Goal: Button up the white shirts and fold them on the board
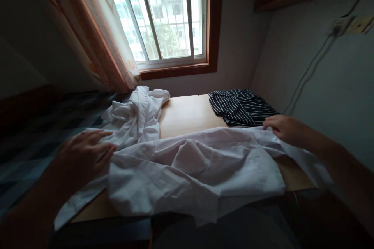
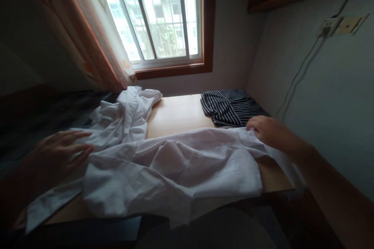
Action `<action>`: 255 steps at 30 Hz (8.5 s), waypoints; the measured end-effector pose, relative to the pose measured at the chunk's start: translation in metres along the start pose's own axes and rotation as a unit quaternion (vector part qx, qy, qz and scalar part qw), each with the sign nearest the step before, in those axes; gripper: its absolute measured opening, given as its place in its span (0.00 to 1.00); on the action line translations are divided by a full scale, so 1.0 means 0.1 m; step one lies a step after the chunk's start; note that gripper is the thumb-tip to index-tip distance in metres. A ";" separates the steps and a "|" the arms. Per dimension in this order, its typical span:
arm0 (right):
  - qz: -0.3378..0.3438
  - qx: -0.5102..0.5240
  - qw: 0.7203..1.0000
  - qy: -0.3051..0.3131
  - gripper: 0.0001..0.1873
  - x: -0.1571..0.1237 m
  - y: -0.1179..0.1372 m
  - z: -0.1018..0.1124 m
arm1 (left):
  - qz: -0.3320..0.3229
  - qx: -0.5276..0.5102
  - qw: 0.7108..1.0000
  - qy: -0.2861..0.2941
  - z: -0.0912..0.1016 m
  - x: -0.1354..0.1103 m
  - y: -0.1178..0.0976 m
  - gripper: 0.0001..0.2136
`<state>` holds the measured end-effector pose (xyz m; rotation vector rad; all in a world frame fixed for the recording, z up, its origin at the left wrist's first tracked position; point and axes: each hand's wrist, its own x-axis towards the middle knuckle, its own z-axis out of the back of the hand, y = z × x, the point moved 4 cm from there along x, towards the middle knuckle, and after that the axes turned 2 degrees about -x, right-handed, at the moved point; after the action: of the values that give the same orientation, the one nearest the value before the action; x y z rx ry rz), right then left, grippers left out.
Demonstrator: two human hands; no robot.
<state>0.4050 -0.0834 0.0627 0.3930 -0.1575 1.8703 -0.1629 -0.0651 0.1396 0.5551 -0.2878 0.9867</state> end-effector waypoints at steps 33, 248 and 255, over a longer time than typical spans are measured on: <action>0.068 0.054 0.986 0.144 0.07 0.43 1.56 -0.61 | -0.157 -0.316 0.887 0.296 -1.05 1.08 -2.17 0.14; -0.313 0.527 0.740 -0.276 0.30 1.30 0.66 -1.02 | 0.005 -0.531 0.846 0.056 -1.07 1.07 -1.95 0.12; -0.316 0.511 0.756 -0.260 0.30 1.32 0.58 -1.11 | -0.038 -0.527 0.847 0.059 -0.99 1.08 -1.93 0.12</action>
<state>0.2922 0.0486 0.0094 1.5145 0.6082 0.9633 0.0562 -0.0156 0.0487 -0.5016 -0.6308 0.6420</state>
